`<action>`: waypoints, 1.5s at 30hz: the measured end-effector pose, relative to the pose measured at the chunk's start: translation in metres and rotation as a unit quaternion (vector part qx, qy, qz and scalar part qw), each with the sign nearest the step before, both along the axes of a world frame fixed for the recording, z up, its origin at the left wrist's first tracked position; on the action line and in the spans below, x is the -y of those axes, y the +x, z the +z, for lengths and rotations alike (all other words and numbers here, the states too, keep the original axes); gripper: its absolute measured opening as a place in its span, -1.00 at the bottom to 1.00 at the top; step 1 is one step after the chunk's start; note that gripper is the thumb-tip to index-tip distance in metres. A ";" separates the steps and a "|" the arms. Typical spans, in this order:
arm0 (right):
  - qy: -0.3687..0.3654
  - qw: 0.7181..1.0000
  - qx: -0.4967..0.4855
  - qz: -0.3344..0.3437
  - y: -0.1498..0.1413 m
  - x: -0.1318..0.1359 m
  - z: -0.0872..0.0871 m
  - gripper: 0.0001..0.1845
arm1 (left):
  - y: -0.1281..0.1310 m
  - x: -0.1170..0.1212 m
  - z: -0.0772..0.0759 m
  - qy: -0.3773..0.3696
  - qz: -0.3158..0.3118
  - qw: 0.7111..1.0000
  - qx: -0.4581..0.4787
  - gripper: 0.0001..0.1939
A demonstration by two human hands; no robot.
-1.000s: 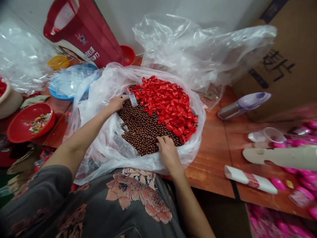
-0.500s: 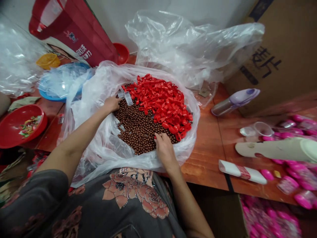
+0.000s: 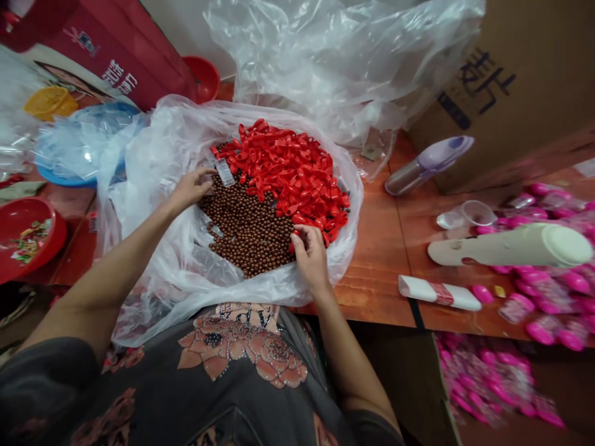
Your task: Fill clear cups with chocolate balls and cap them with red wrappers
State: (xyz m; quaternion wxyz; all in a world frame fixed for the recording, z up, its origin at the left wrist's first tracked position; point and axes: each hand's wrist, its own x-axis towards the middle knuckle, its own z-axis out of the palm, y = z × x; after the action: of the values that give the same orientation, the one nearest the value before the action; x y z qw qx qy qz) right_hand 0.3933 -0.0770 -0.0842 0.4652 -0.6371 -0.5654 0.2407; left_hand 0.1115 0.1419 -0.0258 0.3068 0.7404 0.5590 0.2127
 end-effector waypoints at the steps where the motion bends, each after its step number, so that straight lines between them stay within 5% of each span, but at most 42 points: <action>1: -0.004 1.000 0.001 -0.014 -0.001 0.001 0.002 -0.67 | 0.004 0.013 -0.003 -0.049 0.008 0.996 0.078 -0.57; 4: -0.031 0.999 -0.008 -0.040 -0.004 0.006 0.011 -0.72 | 0.015 0.044 -0.017 -0.179 0.041 0.951 0.250 -0.53; 6: -0.049 0.998 0.016 -0.035 -0.003 0.010 0.018 -0.75 | 0.018 0.055 -0.027 -0.208 0.060 0.935 0.282 -0.55; 14: -0.051 0.983 0.152 0.092 0.021 0.026 0.024 -0.76 | 0.022 0.055 -0.049 -0.141 0.071 0.970 0.187 -0.66; 23: -0.032 0.966 0.230 0.112 0.020 0.030 0.011 -0.73 | 0.036 0.058 -0.052 -0.114 0.070 0.982 0.132 -0.72; 30: 0.000 0.953 0.280 0.115 0.016 0.027 0.011 -0.70 | 0.055 0.063 -0.056 -0.289 0.089 0.927 0.223 -0.61; 36: -0.027 0.941 0.318 0.117 0.015 0.026 0.010 -0.66 | 0.073 0.074 -0.061 -0.283 0.047 0.929 0.233 -0.67; 45: -0.039 0.933 0.329 0.139 0.015 0.022 0.005 -0.63 | 0.078 0.084 -0.059 -0.386 0.010 0.855 0.347 -0.62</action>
State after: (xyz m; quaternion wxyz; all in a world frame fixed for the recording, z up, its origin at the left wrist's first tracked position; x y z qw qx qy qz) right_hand 0.4084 -0.0991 -0.0792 0.1901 -0.6134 -0.7597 0.1021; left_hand 0.1900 0.0579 -0.0844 0.7399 0.4351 0.4607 0.2258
